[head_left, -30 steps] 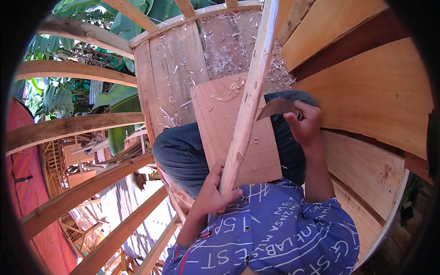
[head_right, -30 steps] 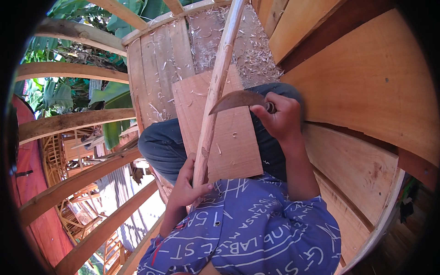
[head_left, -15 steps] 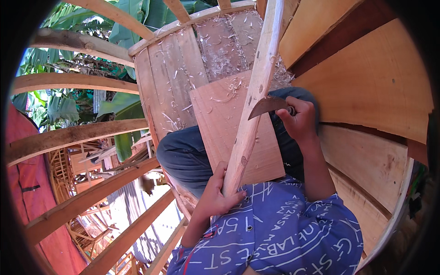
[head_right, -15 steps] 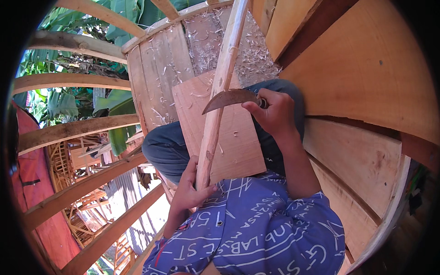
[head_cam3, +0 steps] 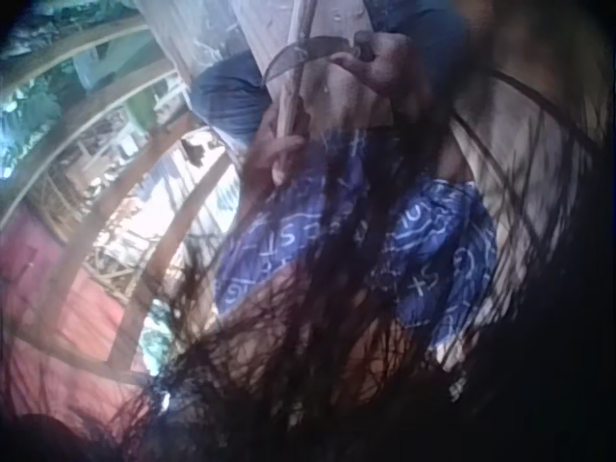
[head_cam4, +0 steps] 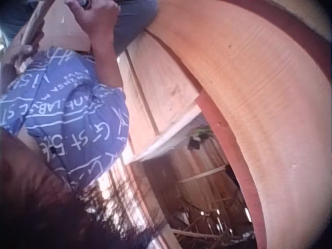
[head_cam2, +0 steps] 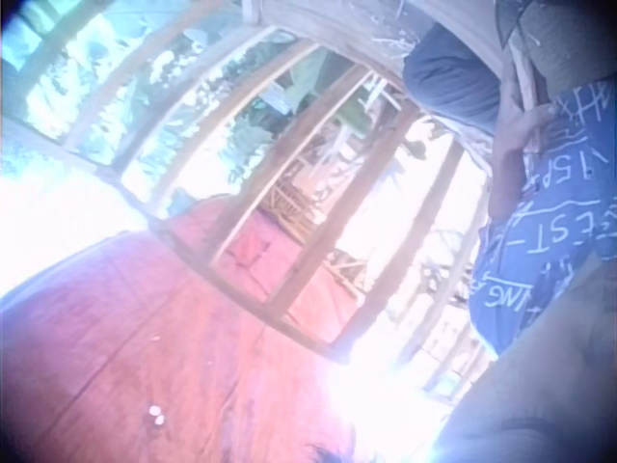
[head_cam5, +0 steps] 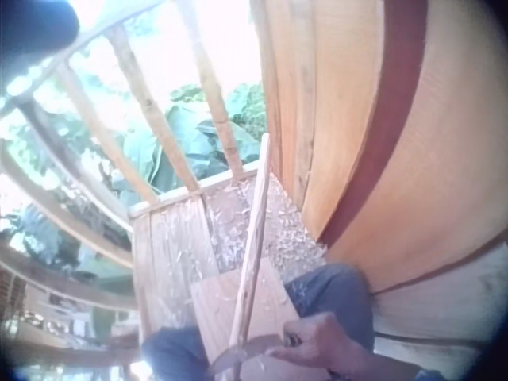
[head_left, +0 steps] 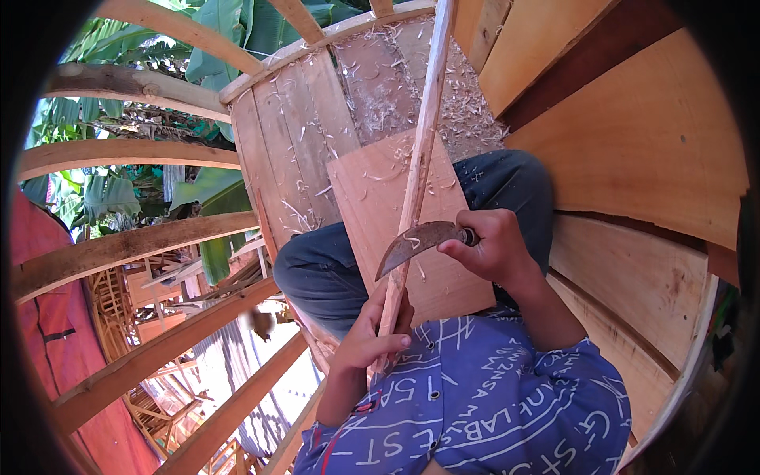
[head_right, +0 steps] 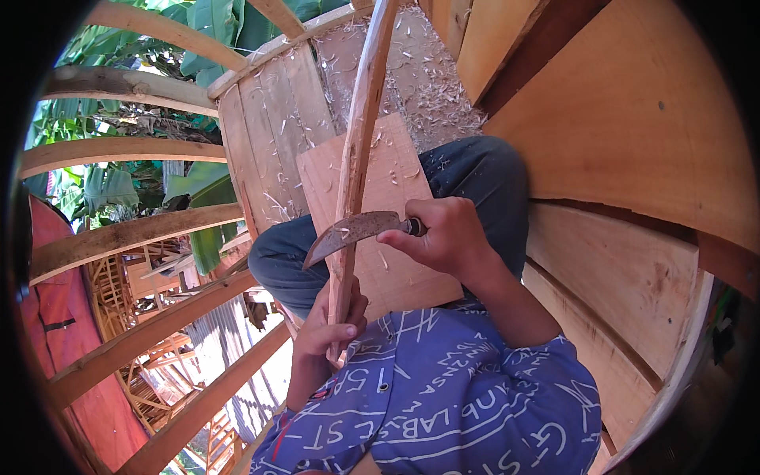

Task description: The person uses a curved knife to carve and smooth a long, light-colored wooden stick. They hold the stick with their left hand and repeatedly shave thin curls of wood from its surface with the knife in their right hand, working over a wooden board placed on their lap.

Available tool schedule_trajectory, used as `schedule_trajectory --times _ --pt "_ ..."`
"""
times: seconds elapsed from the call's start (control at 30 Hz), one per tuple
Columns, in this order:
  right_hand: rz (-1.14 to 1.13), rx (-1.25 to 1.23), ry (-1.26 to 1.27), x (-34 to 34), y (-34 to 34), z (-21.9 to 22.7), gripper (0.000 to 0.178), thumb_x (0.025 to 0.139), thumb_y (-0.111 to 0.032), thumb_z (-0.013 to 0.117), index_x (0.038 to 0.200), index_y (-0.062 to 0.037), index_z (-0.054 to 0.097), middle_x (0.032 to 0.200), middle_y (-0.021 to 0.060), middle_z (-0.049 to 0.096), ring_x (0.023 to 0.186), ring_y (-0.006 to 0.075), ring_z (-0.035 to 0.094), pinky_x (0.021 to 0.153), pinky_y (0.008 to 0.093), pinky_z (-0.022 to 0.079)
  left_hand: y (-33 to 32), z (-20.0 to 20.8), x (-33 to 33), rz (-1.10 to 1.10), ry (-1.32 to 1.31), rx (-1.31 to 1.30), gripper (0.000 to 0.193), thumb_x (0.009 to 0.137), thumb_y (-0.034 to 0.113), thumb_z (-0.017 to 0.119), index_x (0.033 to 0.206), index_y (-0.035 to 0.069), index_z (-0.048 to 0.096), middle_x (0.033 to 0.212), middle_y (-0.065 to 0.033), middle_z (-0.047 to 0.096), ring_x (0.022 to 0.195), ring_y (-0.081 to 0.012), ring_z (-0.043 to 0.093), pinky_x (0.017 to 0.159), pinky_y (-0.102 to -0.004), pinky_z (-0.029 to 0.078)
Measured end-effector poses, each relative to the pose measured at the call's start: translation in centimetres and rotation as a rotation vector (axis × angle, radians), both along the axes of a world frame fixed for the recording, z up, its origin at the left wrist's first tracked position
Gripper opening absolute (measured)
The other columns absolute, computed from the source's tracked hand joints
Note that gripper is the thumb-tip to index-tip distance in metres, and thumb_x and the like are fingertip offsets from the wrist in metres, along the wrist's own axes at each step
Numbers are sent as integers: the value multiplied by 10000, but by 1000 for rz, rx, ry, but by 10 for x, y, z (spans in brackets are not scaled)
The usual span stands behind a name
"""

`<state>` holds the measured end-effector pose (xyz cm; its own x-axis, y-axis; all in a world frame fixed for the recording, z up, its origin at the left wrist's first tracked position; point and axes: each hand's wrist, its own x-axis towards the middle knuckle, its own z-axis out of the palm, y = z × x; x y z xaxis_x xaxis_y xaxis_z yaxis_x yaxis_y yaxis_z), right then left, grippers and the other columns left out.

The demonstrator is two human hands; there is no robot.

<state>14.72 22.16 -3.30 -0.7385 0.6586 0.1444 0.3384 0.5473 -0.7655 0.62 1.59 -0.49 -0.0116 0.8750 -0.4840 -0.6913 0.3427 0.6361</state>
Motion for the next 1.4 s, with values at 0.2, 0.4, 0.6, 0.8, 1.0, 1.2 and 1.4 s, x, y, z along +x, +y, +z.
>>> schedule_trajectory --times 0.2,0.4,0.6,0.8,1.0,1.2,1.4 --pt "-42 181 -50 -6 13 -3 646 710 -682 675 555 -77 510 491 99 499 463 294 565 442 366 420 -11 -6 -7 -34 203 -50 730 699 145 782 1287 23 366 751 -2 475 515 -69 456 452 -207 365" --pt "-85 241 -81 -4 26 0 670 682 -714 671 562 -74 516 497 91 497 457 280 547 434 358 400 -6 -4 2 -41 282 -54 578 684 137 794 1102 73 401 657 -9 419 470 -74 408 412 -218 350" --pt "-239 243 -120 2 47 -11 670 691 -704 676 576 -61 531 503 100 501 468 296 540 451 378 403 -7 11 -1 -222 358 -225 666 714 187 765 1257 46 406 852 -9 475 796 -96 468 728 -243 380" --pt "-302 196 -162 1 46 -11 663 732 -689 656 606 -45 563 504 117 504 495 316 550 473 400 415 -8 5 3 -160 554 -185 642 711 218 762 1234 39 435 960 -70 477 908 -161 444 819 -294 375" --pt "-541 93 -140 11 74 -21 622 819 -613 627 634 -21 575 511 143 497 500 338 542 480 401 402 -7 14 4 -313 749 -172 588 704 198 767 1178 38 457 932 -122 579 880 -200 571 806 -322 437" --pt "-336 33 -1 17 64 -11 590 826 -564 649 648 -8 566 523 160 483 491 341 536 477 389 403 -6 9 12 -299 842 -156 571 692 180 778 1147 31 467 913 -158 630 852 -235 641 768 -335 476" --pt "-16 -54 28 -4 -2 -22 621 781 -619 663 623 -31 540 511 122 459 472 303 528 457 360 399 10 9 -5 -74 1094 -121 559 680 180 782 1117 32 467 861 -172 639 757 -244 656 691 -333 495"
